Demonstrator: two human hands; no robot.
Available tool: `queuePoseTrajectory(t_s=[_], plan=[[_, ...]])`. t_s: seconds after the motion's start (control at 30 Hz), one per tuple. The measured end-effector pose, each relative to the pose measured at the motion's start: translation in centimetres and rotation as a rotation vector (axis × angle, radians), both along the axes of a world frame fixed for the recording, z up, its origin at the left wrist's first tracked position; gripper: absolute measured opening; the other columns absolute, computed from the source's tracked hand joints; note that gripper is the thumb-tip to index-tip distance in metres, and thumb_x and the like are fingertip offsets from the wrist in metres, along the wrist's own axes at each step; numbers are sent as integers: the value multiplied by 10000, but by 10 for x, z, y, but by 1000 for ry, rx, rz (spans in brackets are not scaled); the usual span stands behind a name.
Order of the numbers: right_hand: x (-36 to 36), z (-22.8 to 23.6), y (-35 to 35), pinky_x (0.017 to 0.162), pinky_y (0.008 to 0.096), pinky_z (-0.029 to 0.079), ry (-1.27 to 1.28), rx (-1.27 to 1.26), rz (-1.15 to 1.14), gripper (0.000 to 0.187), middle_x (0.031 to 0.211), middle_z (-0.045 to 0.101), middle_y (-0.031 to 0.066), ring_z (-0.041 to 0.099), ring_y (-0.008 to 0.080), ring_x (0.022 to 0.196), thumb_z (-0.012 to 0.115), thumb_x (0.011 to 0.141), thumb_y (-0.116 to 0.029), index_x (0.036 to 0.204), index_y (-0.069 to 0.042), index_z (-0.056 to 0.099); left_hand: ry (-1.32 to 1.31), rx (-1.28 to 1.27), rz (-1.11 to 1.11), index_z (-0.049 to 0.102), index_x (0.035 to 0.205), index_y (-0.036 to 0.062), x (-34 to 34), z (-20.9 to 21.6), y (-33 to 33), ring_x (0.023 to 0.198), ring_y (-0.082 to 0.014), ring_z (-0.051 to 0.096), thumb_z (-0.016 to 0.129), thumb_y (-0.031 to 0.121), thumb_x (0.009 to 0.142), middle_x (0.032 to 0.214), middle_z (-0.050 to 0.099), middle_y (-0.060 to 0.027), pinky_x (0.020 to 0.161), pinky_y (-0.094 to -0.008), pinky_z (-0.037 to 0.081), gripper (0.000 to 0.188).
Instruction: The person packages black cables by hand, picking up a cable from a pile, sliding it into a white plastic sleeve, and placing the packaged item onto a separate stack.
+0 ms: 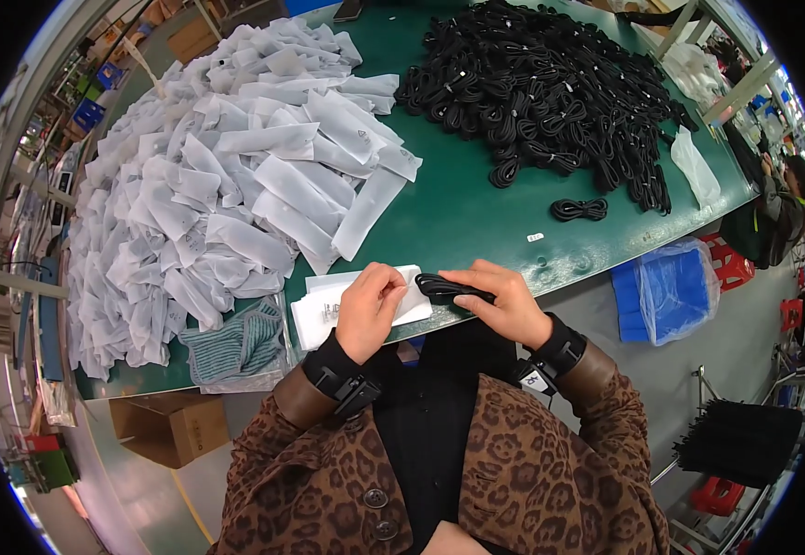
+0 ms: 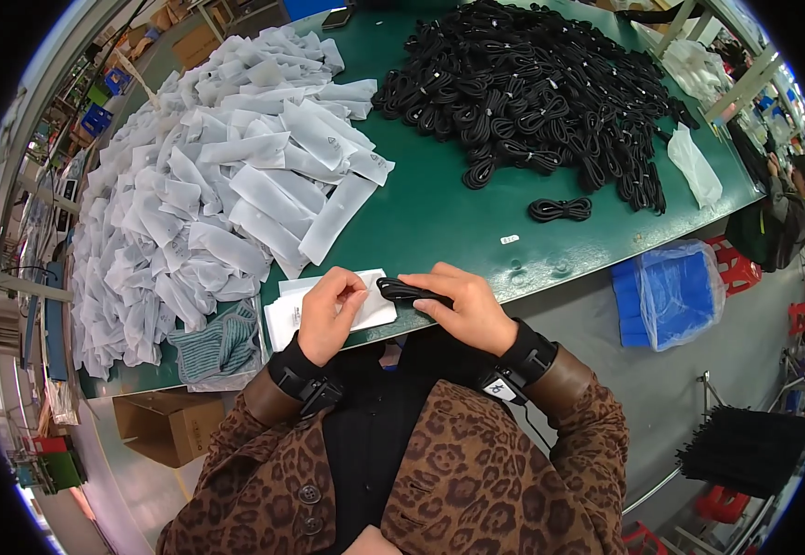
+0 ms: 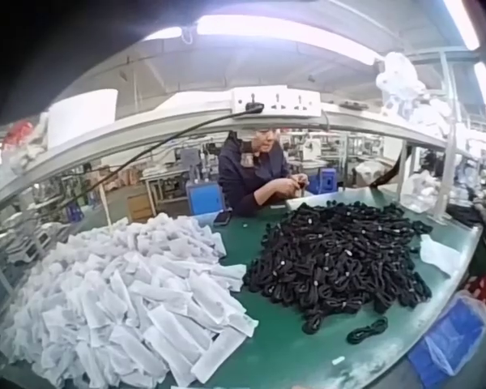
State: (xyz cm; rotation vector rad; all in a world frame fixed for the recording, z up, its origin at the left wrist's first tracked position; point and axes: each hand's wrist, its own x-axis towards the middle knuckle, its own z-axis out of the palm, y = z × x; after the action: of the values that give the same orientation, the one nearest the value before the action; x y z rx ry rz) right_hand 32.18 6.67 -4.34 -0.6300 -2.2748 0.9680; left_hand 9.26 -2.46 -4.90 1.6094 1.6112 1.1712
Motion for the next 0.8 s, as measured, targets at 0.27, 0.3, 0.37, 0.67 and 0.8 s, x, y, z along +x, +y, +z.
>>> queuePoseTrajectory(t_s=[0.27,0.3,0.37,0.67,0.8], plan=[[-2,10,11,475,226,400,-75,-1032,97,289,775,640,14,491,59,521,649,964,-214,1196,-44,672,234,267,-154,601,931,-12,3,10,0,866,-306,597,623,-53,805,941,610,-128,782,-352,487,134],[-5,5,9,456,211,384,-18,-1124,68,274,732,627,2,472,41,495,637,977,-239,1142,-23,673,348,351,-187,609,931,-8,2,12,4,898,-340,592,624,-60,774,954,613,-133,805,-381,484,166],[-7,1,4,441,210,378,-43,-1250,47,279,716,623,2,490,43,504,628,986,-288,1024,-11,636,376,372,-223,612,894,33,7,10,-1,936,-321,567,612,-41,762,973,598,-100,809,-400,439,151],[-16,-5,-13,489,207,390,4,-1146,-41,285,777,610,6,525,38,573,600,1011,-320,1002,-36,587,420,354,-289,608,913,22,14,23,4,918,-313,564,679,-28,757,990,606,-99,813,-390,447,178],[-15,-13,-10,508,255,428,41,-898,0,217,756,583,25,567,103,591,625,993,-244,984,-33,574,364,324,-242,588,875,24,13,28,13,928,-333,570,689,-66,746,992,624,-118,825,-401,467,187]])
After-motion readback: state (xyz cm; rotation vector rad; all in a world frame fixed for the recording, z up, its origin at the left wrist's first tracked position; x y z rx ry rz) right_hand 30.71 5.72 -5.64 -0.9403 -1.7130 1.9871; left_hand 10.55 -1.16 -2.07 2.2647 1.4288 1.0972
